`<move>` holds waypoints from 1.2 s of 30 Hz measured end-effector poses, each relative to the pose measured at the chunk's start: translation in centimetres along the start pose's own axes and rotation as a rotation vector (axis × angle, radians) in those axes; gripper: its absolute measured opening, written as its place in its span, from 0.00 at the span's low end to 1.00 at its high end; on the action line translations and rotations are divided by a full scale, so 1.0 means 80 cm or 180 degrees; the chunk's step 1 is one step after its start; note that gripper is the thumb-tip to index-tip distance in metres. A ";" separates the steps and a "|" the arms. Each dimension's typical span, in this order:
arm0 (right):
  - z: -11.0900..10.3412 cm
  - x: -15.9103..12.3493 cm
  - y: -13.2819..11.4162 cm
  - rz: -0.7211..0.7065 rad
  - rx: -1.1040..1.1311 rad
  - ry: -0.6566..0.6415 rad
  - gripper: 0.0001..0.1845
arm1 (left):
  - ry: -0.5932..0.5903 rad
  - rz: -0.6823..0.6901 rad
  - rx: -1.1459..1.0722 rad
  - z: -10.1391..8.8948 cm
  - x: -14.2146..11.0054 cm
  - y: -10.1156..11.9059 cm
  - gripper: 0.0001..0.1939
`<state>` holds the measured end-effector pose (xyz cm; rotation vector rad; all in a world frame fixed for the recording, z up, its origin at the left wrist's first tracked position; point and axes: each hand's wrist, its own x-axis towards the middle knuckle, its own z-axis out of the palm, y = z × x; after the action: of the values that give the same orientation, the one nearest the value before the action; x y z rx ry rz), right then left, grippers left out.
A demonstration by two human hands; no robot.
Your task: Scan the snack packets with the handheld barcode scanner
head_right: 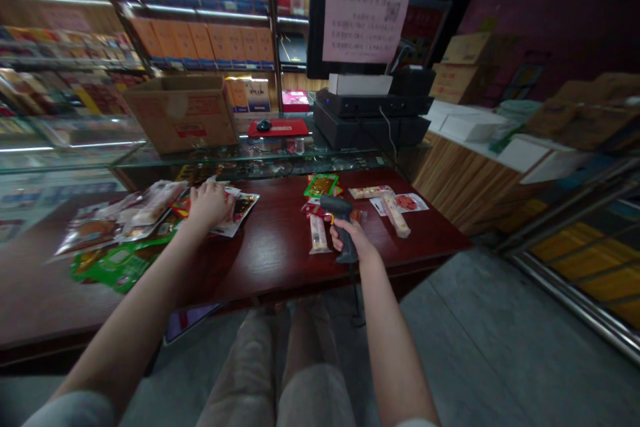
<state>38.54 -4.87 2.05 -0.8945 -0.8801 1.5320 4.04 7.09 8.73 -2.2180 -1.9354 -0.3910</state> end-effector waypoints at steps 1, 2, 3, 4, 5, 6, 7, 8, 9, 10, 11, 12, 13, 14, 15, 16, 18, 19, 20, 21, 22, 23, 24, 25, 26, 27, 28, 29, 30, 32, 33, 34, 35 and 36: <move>-0.002 0.001 -0.001 -0.0053 0.0068 0.0083 0.17 | 0.0113 0.0201 -0.0071 0.001 0.001 0.018 0.23; -0.004 0.003 -0.002 -0.0096 0.0123 0.0155 0.18 | 0.0123 0.0371 -0.0203 0.002 0.002 0.039 0.21; -0.006 0.004 -0.004 -0.0131 0.0166 0.0219 0.18 | 0.0068 0.0499 -0.0371 0.005 0.004 0.061 0.20; -0.008 0.005 -0.005 -0.0169 0.0199 0.0285 0.19 | -0.0039 0.0594 -0.0560 0.010 0.008 0.085 0.20; -0.009 0.006 -0.006 -0.0212 0.0229 0.0355 0.20 | -0.0153 0.0642 -0.0775 0.016 0.013 0.108 0.19; -0.011 0.007 -0.006 -0.0252 0.0256 0.0424 0.21 | -0.0257 0.0665 -0.1020 0.024 0.020 0.130 0.20; -0.012 0.008 -0.006 -0.0276 0.0277 0.0479 0.21 | -0.0380 0.0658 -0.1278 0.032 0.028 0.151 0.21; -0.013 0.009 -0.005 -0.0287 0.0296 0.0529 0.21 | -0.0549 0.0583 -0.1542 0.042 0.036 0.170 0.23; -0.014 0.010 -0.004 -0.0287 0.0315 0.0572 0.21 | -0.0749 0.0479 -0.1765 0.051 0.045 0.186 0.24; -0.015 0.011 -0.002 -0.0283 0.0333 0.0603 0.21 | -0.0866 0.0434 -0.1846 0.061 0.054 0.200 0.25; -0.016 0.012 0.000 -0.0276 0.0346 0.0623 0.21 | -0.0942 0.0395 -0.1908 0.070 0.062 0.212 0.27; -0.017 0.014 0.002 -0.0271 0.0357 0.0639 0.21 | -0.0975 0.0367 -0.1945 0.079 0.068 0.221 0.29; -0.018 0.015 0.004 -0.0271 0.0366 0.0649 0.21 | -0.0968 0.0360 -0.1967 0.087 0.074 0.227 0.31; -0.019 0.016 0.006 -0.0270 0.0376 0.0651 0.22 | -0.0959 0.0345 -0.2008 0.095 0.079 0.232 0.34; -0.019 0.017 0.007 -0.0267 0.0387 0.0648 0.23 | -0.0958 0.0323 -0.2054 0.102 0.083 0.234 0.35; -0.020 0.018 0.008 -0.0269 0.0402 0.0652 0.23 | -0.0971 0.0286 -0.2100 0.108 0.087 0.235 0.35; -0.021 0.019 0.010 -0.0264 0.0430 0.0657 0.24 | -0.1036 0.0160 -0.2189 0.119 0.093 0.233 0.30; -0.021 0.019 0.010 -0.0258 0.0439 0.0657 0.24 | -0.1073 0.0081 -0.2239 0.123 0.096 0.230 0.26; -0.021 0.019 0.010 -0.0252 0.0444 0.0657 0.23 | -0.1098 0.0005 -0.2296 0.126 0.098 0.226 0.23; -0.021 0.019 0.010 -0.0251 0.0445 0.0660 0.23 | -0.1098 -0.0059 -0.2368 0.129 0.100 0.222 0.20; -0.021 0.019 0.010 -0.0257 0.0444 0.0668 0.22 | -0.1078 -0.0119 -0.2454 0.131 0.101 0.217 0.19; -0.021 0.020 0.010 -0.0259 0.0438 0.0674 0.22 | -0.1041 -0.0174 -0.2552 0.132 0.101 0.212 0.19; -0.021 0.020 0.010 -0.0260 0.0430 0.0682 0.22 | -0.0992 -0.0229 -0.2657 0.132 0.101 0.207 0.20; -0.021 0.020 0.010 -0.0252 0.0422 0.0686 0.21 | -0.0934 -0.0287 -0.2769 0.132 0.100 0.203 0.21; -0.020 0.020 0.010 -0.0243 0.0415 0.0689 0.21 | -0.0880 -0.0348 -0.2886 0.131 0.099 0.199 0.22; -0.019 0.020 0.009 -0.0235 0.0408 0.0691 0.22 | -0.0831 -0.0407 -0.3014 0.129 0.097 0.196 0.23; -0.018 0.019 0.008 -0.0233 0.0401 0.0693 0.22 | -0.0783 -0.0461 -0.3151 0.127 0.096 0.193 0.23; -0.017 0.018 0.007 -0.0239 0.0392 0.0694 0.22 | -0.0734 -0.0512 -0.3297 0.124 0.094 0.190 0.23; -0.016 0.017 0.006 -0.0243 0.0380 0.0688 0.22 | -0.0689 -0.0559 -0.3450 0.121 0.093 0.187 0.23; -0.014 0.015 0.003 -0.0226 0.0355 0.0659 0.22 | -0.0646 -0.0642 -0.3786 0.113 0.088 0.180 0.22; -0.013 0.014 0.002 -0.0207 0.0343 0.0644 0.22 | -0.0660 -0.0681 -0.3967 0.109 0.085 0.175 0.21; -0.012 0.013 0.001 -0.0194 0.0333 0.0640 0.21 | -0.0695 -0.0717 -0.4142 0.105 0.081 0.169 0.19; -0.011 0.013 0.001 -0.0191 0.0328 0.0647 0.21 | -0.0744 -0.0736 -0.4285 0.099 0.076 0.161 0.17; -0.011 0.013 0.001 -0.0203 0.0325 0.0666 0.21 | -0.0829 -0.0750 -0.4474 0.094 0.069 0.153 0.16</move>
<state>39.20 -3.81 1.54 -0.9248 -0.6676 1.3875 17.43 12.82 3.83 -2.7184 -2.3981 -2.1245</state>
